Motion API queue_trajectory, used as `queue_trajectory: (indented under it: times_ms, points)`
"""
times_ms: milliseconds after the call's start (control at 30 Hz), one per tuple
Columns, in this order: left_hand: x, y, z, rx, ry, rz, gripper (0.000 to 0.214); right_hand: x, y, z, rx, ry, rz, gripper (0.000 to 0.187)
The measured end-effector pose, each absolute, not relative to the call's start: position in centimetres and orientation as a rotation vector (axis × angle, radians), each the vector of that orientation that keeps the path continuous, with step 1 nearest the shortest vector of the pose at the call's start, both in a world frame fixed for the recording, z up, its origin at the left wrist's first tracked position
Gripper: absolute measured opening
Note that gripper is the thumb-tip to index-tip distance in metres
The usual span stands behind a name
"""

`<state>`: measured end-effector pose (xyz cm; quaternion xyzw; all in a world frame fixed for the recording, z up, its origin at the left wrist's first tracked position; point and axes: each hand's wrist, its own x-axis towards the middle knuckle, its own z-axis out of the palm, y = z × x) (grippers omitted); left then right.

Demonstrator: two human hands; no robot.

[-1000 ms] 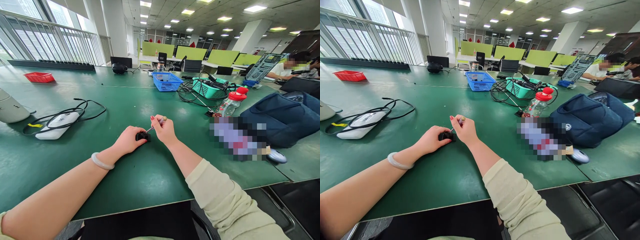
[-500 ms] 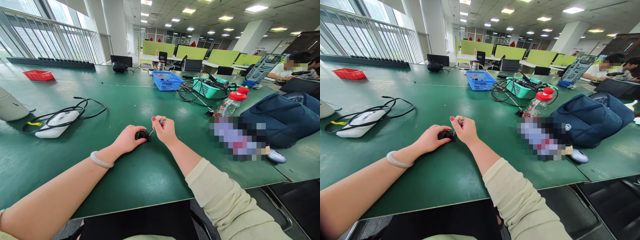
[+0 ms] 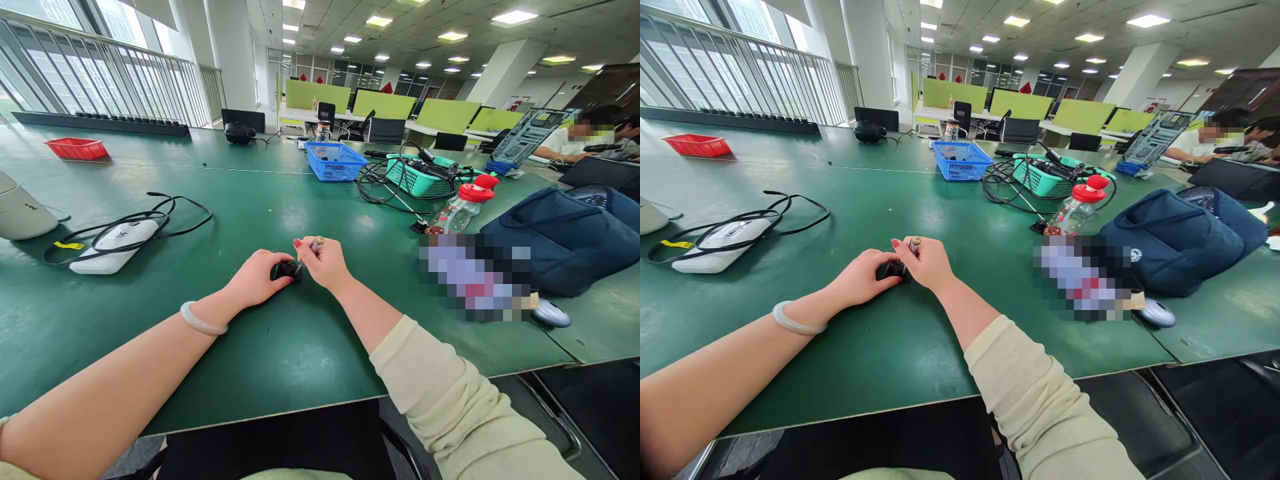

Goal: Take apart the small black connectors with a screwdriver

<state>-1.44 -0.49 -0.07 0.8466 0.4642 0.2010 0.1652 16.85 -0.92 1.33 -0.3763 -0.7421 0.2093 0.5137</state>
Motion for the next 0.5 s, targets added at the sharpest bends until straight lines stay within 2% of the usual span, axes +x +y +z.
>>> queue_trajectory:
  times_ms: [233,500]
  points:
    - [-1.26,-0.74,0.31,2.418,1.320,0.560,0.040,17.03,-1.38,1.94,-0.852,-1.637,0.419,0.059]
    - [-1.36,-0.58,0.16,2.431,1.306,0.563,0.041,17.00,-0.99,1.82,-0.818,-1.682,0.470,0.056]
